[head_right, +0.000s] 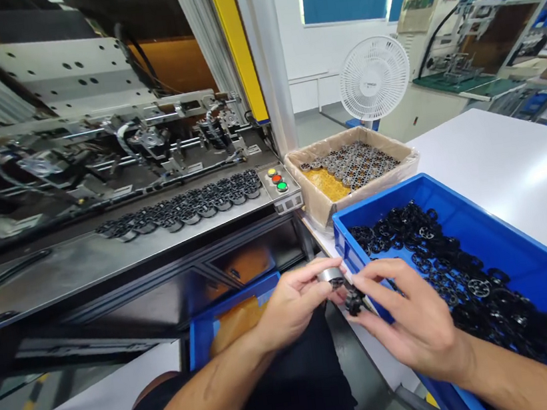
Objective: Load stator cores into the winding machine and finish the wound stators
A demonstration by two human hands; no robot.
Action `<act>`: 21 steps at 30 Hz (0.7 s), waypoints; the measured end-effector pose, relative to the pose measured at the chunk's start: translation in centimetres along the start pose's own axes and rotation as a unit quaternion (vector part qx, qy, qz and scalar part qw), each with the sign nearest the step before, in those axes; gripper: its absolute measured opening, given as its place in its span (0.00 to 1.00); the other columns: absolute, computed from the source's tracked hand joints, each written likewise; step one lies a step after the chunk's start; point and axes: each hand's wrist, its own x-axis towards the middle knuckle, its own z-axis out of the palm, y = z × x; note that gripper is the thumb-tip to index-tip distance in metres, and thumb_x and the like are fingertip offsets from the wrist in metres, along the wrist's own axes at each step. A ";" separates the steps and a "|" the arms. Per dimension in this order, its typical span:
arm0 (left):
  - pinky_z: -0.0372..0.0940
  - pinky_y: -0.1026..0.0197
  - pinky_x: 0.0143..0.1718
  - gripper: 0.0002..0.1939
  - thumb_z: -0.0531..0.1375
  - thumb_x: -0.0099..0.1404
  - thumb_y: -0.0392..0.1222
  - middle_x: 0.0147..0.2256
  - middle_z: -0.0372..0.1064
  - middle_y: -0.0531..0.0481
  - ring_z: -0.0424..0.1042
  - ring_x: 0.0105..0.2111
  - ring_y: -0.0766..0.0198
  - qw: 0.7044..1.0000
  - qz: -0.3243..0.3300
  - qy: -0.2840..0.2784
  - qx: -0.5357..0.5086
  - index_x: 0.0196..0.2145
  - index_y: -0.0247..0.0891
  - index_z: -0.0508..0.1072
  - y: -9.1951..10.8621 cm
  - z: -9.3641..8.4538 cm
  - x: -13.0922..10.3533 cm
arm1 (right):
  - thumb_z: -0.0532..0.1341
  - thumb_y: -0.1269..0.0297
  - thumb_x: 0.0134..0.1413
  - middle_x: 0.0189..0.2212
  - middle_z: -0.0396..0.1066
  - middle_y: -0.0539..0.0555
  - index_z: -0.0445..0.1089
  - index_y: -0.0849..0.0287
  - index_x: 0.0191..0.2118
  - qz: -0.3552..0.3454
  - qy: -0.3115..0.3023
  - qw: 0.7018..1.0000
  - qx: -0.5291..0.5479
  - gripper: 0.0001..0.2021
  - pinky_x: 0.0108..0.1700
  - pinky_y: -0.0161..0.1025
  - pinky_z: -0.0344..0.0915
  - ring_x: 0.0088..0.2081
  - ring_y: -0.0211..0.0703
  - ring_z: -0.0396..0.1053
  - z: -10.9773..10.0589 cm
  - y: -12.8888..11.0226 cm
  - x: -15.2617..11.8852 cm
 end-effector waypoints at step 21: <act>0.69 0.59 0.45 0.30 0.73 0.55 0.45 0.36 0.76 0.45 0.75 0.37 0.63 0.995 -0.009 -0.092 0.042 0.54 0.34 0.76 0.7 -0.3 -0.7 | 0.64 0.81 0.56 0.44 0.68 0.59 0.68 0.64 0.55 0.007 -0.001 1.000 0.025 0.21 0.48 0.40 0.69 0.46 0.44 0.69 0.5 -0.6 0.0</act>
